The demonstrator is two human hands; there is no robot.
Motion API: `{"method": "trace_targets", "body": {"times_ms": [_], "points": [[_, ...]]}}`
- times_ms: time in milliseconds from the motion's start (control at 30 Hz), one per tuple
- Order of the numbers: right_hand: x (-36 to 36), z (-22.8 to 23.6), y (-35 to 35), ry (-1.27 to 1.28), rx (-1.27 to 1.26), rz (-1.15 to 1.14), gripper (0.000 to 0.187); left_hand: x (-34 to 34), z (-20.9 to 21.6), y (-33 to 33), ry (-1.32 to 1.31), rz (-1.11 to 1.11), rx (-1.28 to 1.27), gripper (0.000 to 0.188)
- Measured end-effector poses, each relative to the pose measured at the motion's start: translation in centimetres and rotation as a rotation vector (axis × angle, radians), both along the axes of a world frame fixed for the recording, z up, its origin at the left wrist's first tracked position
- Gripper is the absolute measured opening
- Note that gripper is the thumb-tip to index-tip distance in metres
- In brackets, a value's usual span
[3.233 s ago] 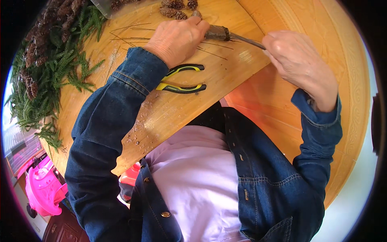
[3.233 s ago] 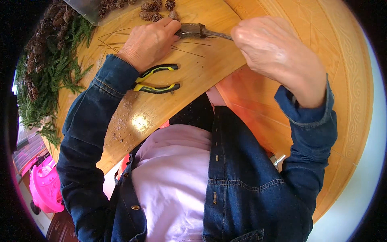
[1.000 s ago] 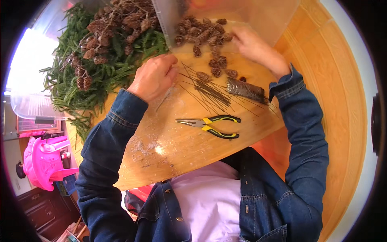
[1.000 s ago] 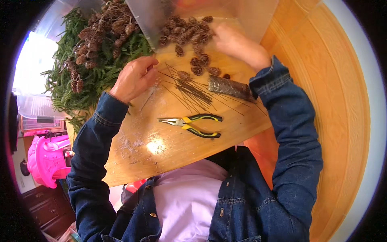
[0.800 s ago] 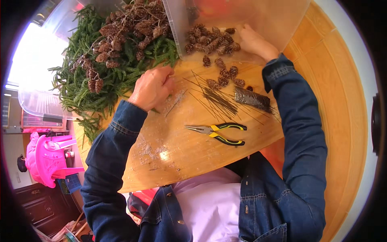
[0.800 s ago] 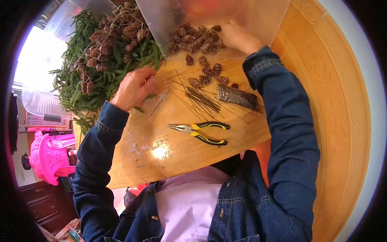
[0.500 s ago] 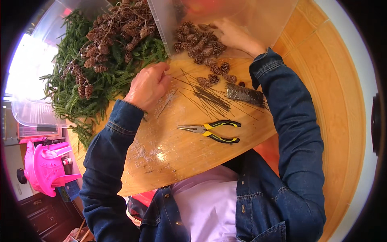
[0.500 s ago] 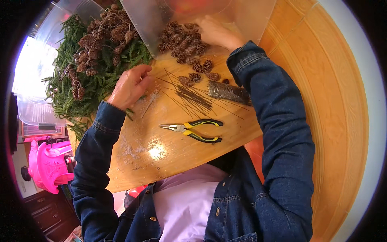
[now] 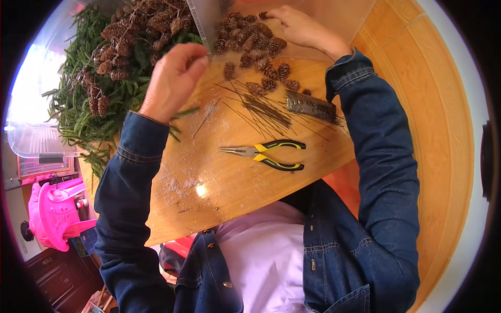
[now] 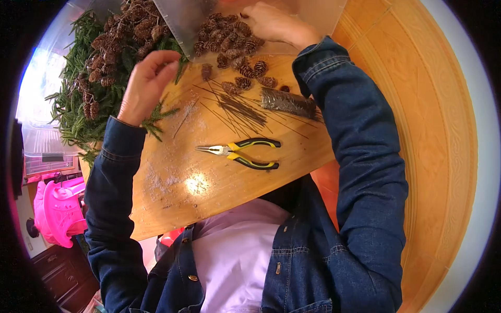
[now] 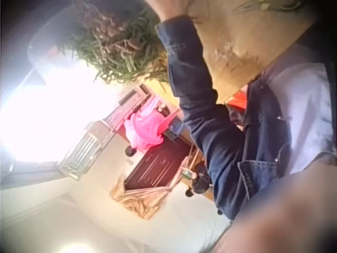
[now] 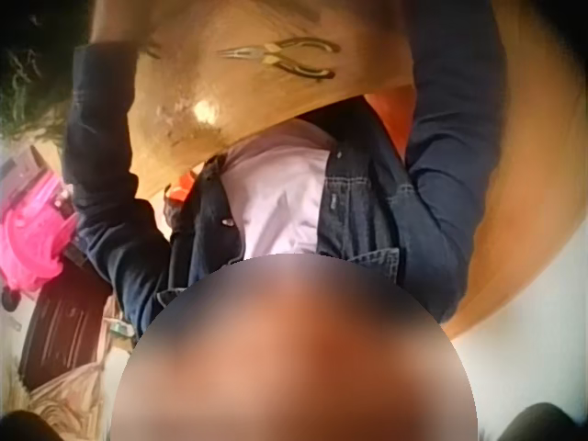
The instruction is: Assembling decorative pine branches by wiring pine cones to them.
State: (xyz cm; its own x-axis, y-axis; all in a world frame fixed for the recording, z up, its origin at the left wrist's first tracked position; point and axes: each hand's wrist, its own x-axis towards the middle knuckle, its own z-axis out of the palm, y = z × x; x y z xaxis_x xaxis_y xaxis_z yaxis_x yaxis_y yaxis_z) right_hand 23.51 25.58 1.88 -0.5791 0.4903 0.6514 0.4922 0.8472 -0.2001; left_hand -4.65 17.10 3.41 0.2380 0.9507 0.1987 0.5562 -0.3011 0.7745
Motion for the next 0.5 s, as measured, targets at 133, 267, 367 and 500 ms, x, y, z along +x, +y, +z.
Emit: {"method": "trace_targets", "body": {"times_ms": [133, 267, 367, 500], "points": [[2.4, -1.8, 3.4, -0.477, -0.389, -0.507, 0.048, 0.3, 1.8, 0.3, 0.020, 0.038, -0.014, 0.023], [1.4, -4.2, 5.0, -0.324, -0.432, -0.496, 0.049, -0.1, 0.9, -0.7, 0.058, -0.022, 0.089, 0.023], [-0.8, -3.9, 5.6, -0.355, -0.454, -0.430, 0.051, -0.8, 1.4, -2.1, 0.049, -0.002, 0.011, 0.023], [-2.5, -4.0, 5.1, -0.330, -0.443, -0.323, 0.052, -1.6, 0.6, -2.3, 0.035, -0.014, -0.004, 0.023]]}}
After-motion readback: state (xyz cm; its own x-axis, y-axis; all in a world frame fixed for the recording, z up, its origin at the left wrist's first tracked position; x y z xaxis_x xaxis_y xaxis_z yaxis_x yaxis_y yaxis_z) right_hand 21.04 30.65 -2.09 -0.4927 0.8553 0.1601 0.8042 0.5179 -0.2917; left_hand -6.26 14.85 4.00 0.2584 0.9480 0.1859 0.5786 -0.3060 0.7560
